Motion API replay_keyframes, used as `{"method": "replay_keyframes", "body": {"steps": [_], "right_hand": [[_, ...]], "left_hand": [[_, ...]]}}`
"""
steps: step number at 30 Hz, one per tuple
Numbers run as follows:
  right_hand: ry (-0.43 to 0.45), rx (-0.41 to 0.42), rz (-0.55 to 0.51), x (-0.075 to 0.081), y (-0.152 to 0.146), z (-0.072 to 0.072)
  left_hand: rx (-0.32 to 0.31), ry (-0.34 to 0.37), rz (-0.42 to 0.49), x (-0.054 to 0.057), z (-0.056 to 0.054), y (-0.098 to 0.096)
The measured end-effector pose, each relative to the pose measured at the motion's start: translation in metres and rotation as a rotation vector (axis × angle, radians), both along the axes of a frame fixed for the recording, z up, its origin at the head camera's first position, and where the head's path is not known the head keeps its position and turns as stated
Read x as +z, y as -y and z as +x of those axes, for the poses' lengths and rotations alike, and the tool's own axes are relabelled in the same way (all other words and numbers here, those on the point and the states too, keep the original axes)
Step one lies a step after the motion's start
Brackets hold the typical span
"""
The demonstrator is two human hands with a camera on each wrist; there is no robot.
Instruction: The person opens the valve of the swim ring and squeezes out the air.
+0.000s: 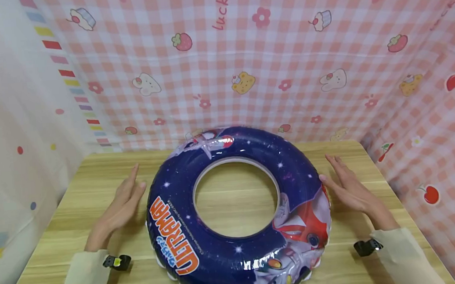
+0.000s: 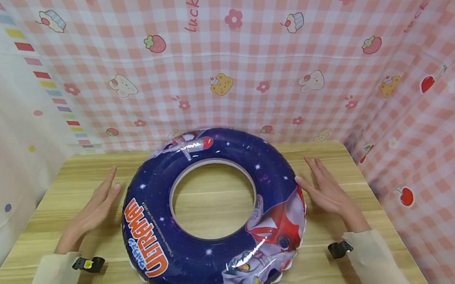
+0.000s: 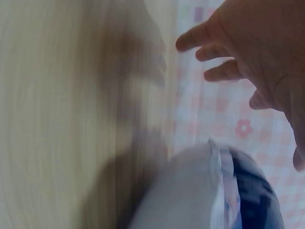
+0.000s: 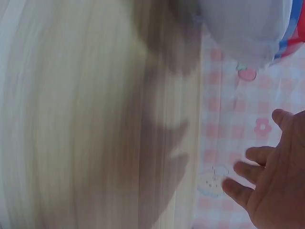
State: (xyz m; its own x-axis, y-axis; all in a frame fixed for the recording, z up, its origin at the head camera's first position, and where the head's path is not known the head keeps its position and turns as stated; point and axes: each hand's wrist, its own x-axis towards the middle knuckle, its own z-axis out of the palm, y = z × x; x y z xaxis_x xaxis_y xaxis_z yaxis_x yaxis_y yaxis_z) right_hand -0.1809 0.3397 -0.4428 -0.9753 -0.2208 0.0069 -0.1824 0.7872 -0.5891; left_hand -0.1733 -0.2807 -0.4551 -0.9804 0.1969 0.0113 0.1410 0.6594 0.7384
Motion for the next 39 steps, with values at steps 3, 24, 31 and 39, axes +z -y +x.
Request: {"method": "replay_keyframes", "body": {"steps": [3,24,31,39], "right_hand": [[0.042,0.044,-0.088,0.001,0.008,0.001],[0.205,-0.046,-0.25,0.011,0.03,0.01],[0.136,-0.014,-0.35,0.037,0.029,0.012],[-0.017,0.101,-0.533,0.07,0.026,0.019]], "left_hand": [[-0.013,0.055,0.088,-0.001,0.0,-0.008],[0.074,0.183,0.282,-0.003,-0.001,-0.033],[0.071,0.083,0.388,0.018,0.002,-0.036],[-0.014,-0.093,0.637,0.048,0.006,-0.036]]}}
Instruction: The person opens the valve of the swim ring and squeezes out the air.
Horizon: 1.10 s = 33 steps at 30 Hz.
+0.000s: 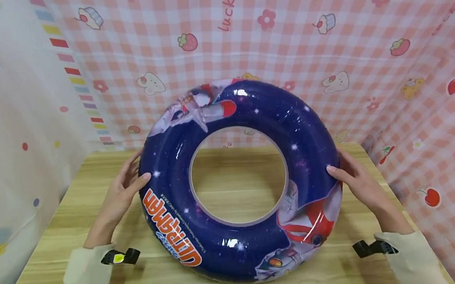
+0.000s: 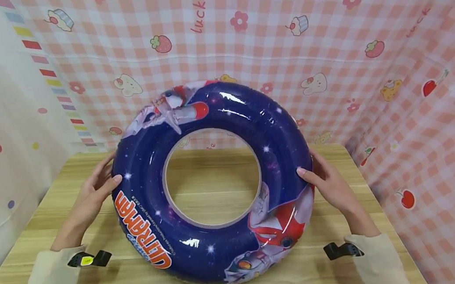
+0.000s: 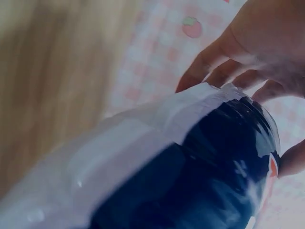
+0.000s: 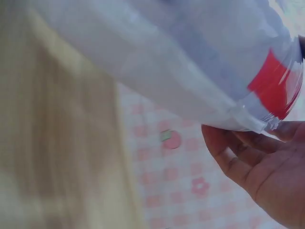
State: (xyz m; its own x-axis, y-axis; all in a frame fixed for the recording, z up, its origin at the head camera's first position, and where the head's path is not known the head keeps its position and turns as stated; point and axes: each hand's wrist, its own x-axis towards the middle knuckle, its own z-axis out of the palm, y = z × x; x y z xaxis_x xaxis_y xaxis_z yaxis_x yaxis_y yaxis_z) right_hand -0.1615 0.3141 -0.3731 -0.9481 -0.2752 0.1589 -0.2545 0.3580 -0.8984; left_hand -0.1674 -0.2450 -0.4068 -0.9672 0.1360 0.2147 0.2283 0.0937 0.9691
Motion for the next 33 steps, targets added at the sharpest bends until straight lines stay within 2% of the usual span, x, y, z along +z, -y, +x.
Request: {"method": "replay_keyframes", "body": {"steps": [3,8,11,16,20,22,24,27,30,33], "right_hand": [[-0.081,0.034,-0.104,0.01,0.0,0.002],[-0.161,0.095,-0.252,0.022,0.0,0.003],[-0.203,0.163,-0.327,0.027,-0.002,0.002],[-0.297,0.277,-0.453,0.029,-0.008,0.001],[-0.299,0.248,-0.524,0.025,-0.01,0.003],[-0.267,0.207,-0.553,0.022,-0.011,0.004],[-0.229,0.201,-0.612,0.016,-0.01,0.005],[-0.19,0.206,-0.67,0.006,-0.009,0.004],[-0.156,0.238,-0.781,-0.005,-0.01,0.004],[-0.12,0.271,-0.922,-0.018,-0.01,0.005]], "left_hand": [[-0.004,-0.04,0.094,0.013,0.003,-0.002],[-0.031,-0.14,0.211,0.03,0.006,-0.003],[-0.085,-0.213,0.267,0.038,0.006,-0.002],[-0.22,-0.327,0.332,0.044,0.003,-0.001],[-0.268,-0.365,0.363,0.044,0.001,0.0],[-0.24,-0.355,0.355,0.042,0.001,-0.001],[-0.217,-0.341,0.359,0.038,0.0,-0.002],[-0.218,-0.336,0.381,0.03,0.0,-0.003],[-0.281,-0.351,0.486,0.02,0.0,-0.002],[-0.32,-0.323,0.608,0.011,0.002,-0.001]]}}
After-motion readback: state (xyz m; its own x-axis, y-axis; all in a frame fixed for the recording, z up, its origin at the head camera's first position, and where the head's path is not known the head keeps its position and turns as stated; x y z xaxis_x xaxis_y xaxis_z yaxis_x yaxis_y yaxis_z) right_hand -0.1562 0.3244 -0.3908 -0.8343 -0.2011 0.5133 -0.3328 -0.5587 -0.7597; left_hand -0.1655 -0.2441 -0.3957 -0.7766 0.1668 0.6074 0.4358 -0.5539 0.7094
